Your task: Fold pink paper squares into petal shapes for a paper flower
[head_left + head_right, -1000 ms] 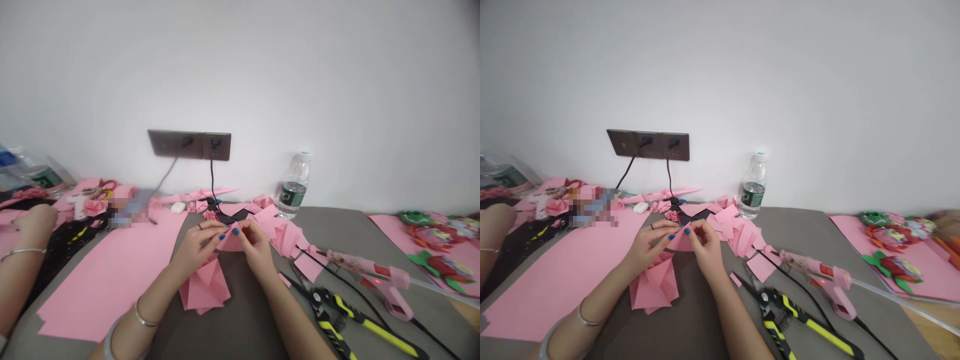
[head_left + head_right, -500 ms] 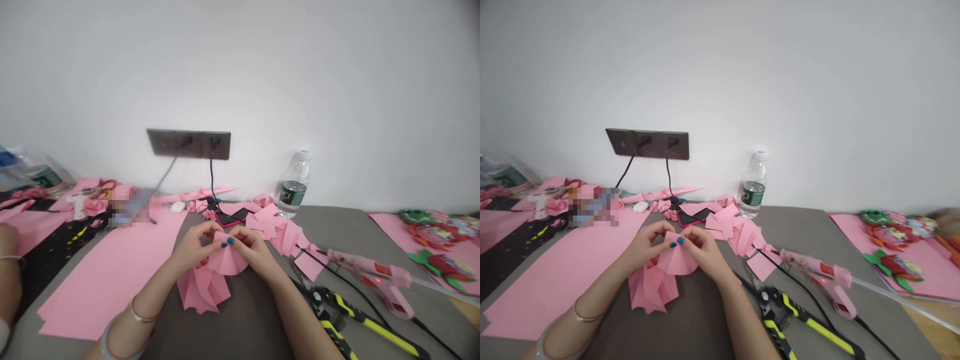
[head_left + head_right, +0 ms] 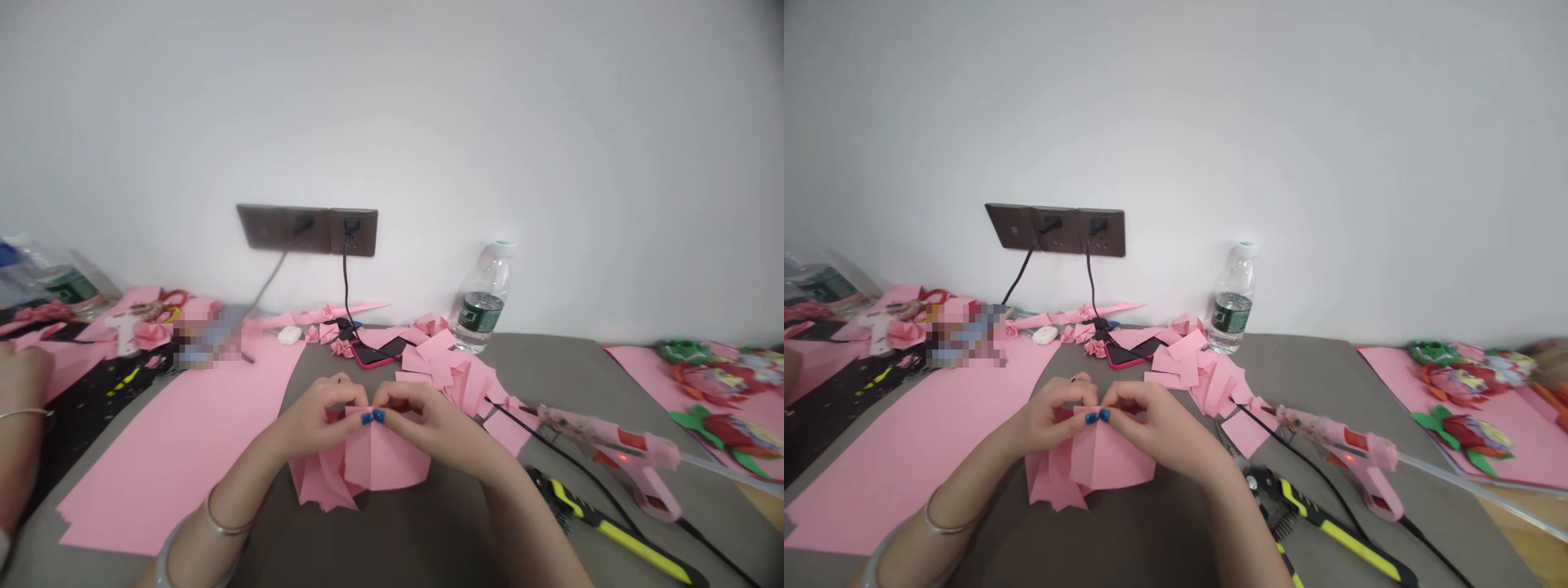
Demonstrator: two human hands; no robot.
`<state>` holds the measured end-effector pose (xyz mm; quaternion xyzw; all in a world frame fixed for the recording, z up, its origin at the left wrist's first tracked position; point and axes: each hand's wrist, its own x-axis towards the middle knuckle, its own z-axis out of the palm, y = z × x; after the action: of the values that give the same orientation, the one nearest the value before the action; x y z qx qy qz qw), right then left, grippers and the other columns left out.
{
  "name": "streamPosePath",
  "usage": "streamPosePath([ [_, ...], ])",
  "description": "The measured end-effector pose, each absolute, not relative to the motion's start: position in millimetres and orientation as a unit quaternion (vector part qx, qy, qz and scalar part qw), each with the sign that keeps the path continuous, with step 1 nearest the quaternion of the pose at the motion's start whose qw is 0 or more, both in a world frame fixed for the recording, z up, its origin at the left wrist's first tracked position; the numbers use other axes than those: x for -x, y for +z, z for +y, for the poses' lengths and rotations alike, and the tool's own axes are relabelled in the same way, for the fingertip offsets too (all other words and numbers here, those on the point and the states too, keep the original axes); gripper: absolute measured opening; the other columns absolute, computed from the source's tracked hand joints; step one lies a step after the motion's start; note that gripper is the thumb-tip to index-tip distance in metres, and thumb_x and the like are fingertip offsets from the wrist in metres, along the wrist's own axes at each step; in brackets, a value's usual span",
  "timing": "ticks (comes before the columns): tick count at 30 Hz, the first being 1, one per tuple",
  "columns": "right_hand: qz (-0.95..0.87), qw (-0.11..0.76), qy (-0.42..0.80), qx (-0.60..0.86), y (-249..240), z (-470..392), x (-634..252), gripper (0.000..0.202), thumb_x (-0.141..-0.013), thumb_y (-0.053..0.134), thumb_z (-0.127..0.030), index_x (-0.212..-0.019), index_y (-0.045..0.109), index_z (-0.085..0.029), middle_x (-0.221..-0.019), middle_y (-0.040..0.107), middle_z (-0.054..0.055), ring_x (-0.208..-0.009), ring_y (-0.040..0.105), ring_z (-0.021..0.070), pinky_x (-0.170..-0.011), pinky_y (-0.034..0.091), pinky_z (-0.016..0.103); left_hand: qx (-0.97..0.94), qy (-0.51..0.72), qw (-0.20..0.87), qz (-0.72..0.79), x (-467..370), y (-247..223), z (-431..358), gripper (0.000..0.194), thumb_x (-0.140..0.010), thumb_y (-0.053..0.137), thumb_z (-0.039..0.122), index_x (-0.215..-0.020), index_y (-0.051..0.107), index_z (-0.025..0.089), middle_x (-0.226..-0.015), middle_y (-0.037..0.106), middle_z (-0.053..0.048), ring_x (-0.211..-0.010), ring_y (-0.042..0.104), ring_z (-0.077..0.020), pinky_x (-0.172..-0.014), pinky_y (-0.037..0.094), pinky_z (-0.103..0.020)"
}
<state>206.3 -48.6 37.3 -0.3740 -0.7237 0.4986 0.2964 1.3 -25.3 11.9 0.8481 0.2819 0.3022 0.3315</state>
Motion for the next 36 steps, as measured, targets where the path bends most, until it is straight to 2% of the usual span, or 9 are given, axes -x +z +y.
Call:
streamPosePath([
  [6,-0.733,0.253,0.502,0.383,39,-52,-210,0.018,-0.091,0.052,-0.023,-0.075,0.058,-0.019,-0.074,0.054,-0.002,-0.073,0.047,0.0133,-0.066,0.035,0.024,-0.865,0.27,0.335,0.256,-4,13,-28,0.031,-0.094,0.045,0.033,-0.067,0.046,0.02,-0.058,0.047,0.004,-0.06,0.037,-0.0133,-0.069,0.035,-0.027],
  [9,-0.732,0.266,0.511,0.365,40,-52,-210,0.019,-0.091,0.052,-0.023,-0.073,0.057,-0.019,-0.072,0.052,-0.003,-0.071,0.045,0.0128,-0.065,0.035,0.023,-0.867,0.277,0.342,0.234,-4,13,-28,0.032,-0.096,0.041,0.034,-0.067,0.044,0.02,-0.059,0.047,0.004,-0.055,0.034,-0.0122,-0.072,0.036,-0.029],
  [15,-0.711,0.308,0.522,0.355,37,-50,-208,0.02,-0.092,0.054,-0.027,-0.074,0.058,-0.018,-0.072,0.052,-0.002,-0.069,0.044,0.0127,-0.063,0.034,0.024,-0.862,0.314,0.316,0.244,-2,13,-28,0.033,-0.097,0.039,0.035,-0.069,0.049,0.02,-0.062,0.053,0.001,-0.059,0.04,-0.0139,-0.071,0.036,-0.03],
  [21,-0.699,0.353,0.498,0.373,30,-45,-209,0.021,-0.093,0.054,-0.029,-0.075,0.06,-0.018,-0.073,0.054,-0.001,-0.07,0.047,0.0131,-0.063,0.036,0.024,-0.845,0.322,0.306,0.298,-2,13,-29,0.02,-0.09,0.055,0.035,-0.076,0.054,0.02,-0.072,0.057,0.0,-0.071,0.045,-0.0154,-0.068,0.037,-0.027],
  [28,-0.663,0.396,0.495,0.398,27,-40,-210,0.021,-0.089,0.056,-0.031,-0.073,0.061,-0.018,-0.072,0.058,0.0,-0.07,0.051,0.0143,-0.064,0.04,0.025,-0.824,0.355,0.297,0.327,-2,14,-25,0.026,-0.092,0.051,0.033,-0.07,0.054,0.019,-0.067,0.055,0.0,-0.068,0.047,-0.0149,-0.069,0.038,-0.027],
  [32,-0.643,0.426,0.487,0.41,24,-37,-208,0.022,-0.086,0.059,-0.035,-0.073,0.063,-0.018,-0.074,0.063,0.002,-0.071,0.055,0.0165,-0.065,0.043,0.027,-0.798,0.36,0.342,0.342,-1,13,-22,0.023,-0.086,0.059,0.038,-0.077,0.057,0.018,-0.073,0.057,-0.001,-0.071,0.051,-0.0162,-0.068,0.04,-0.027],
  [36,-0.618,0.454,0.495,0.409,22,-35,-208,0.02,-0.082,0.064,-0.037,-0.076,0.068,-0.018,-0.077,0.069,0.004,-0.076,0.061,0.0189,-0.07,0.046,0.029,-0.784,0.337,0.371,0.366,-1,11,-21,0.019,-0.083,0.062,0.035,-0.078,0.06,0.017,-0.073,0.058,-0.001,-0.074,0.052,-0.0171,-0.068,0.041,-0.027],
])
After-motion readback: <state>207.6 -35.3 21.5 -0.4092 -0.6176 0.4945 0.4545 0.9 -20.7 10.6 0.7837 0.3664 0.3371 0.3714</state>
